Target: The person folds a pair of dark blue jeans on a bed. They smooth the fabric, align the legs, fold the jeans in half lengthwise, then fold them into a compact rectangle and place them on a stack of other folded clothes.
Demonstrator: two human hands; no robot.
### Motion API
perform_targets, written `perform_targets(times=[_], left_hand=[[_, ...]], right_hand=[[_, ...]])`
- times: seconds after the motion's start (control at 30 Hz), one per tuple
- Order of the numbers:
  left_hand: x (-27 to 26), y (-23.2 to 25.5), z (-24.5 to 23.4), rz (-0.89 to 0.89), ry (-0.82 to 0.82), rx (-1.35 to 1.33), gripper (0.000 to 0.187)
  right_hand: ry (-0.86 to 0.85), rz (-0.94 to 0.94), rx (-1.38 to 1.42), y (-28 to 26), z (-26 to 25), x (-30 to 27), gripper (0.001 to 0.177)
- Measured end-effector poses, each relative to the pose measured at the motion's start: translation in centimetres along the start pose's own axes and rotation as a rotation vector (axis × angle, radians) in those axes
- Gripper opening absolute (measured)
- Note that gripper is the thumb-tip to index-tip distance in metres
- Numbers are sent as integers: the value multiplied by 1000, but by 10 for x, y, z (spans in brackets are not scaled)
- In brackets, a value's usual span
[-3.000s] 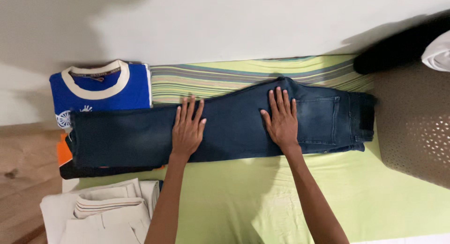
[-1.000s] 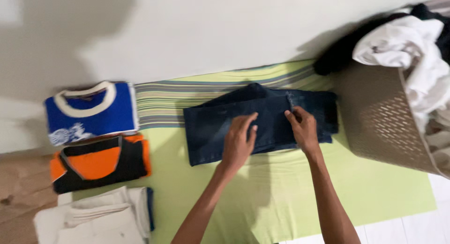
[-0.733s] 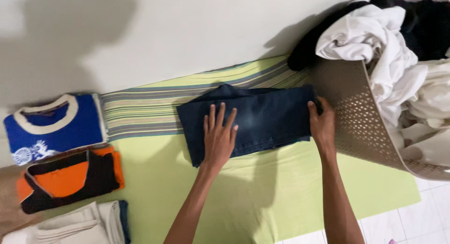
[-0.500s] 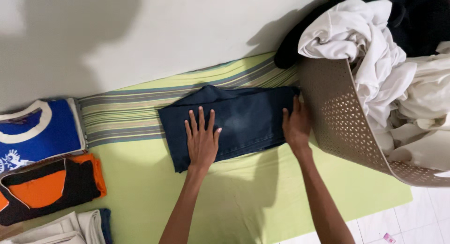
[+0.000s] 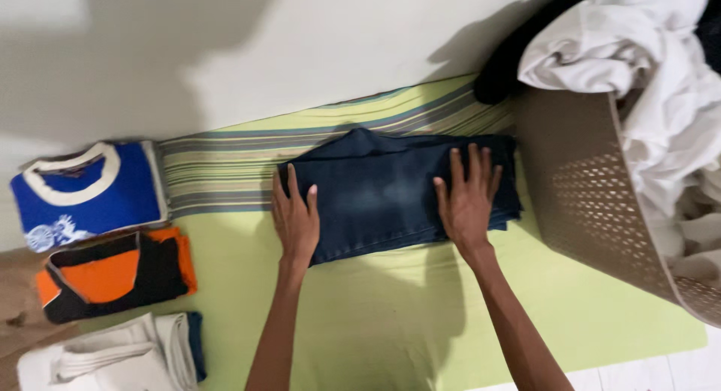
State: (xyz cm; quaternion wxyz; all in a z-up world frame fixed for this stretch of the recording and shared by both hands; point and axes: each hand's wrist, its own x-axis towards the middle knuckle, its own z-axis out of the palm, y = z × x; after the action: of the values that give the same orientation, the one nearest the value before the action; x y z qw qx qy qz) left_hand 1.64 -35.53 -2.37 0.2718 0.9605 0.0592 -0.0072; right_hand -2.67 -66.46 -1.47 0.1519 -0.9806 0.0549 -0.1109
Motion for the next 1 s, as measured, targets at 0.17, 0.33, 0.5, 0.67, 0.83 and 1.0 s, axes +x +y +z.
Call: perform_targets(times=[0.17, 0.33, 0.5, 0.67, 0.83, 1.0], left_hand=[[9, -15, 4, -144, 35, -109, 84], [5, -27, 8, -164, 9, -128, 75], [7, -32, -1, -207, 19, -471, 56], [2, -26, -23, -212, -70, -660, 49], [4, -36, -6, -191, -70, -631, 62], [-4, -49, 15, -200, -60, -328, 74]], right_hand=[[-121, -123, -27, -52, 32, 3, 66], [-133, -123, -54, -59, 36, 5, 68], [-98, -99, -50, -54, 37, 7, 66], [160, 83, -183, -9, 27, -3, 68], [79, 294, -200, 55, 20, -21, 90], [1, 389, -284, 93, 29, -29, 108]])
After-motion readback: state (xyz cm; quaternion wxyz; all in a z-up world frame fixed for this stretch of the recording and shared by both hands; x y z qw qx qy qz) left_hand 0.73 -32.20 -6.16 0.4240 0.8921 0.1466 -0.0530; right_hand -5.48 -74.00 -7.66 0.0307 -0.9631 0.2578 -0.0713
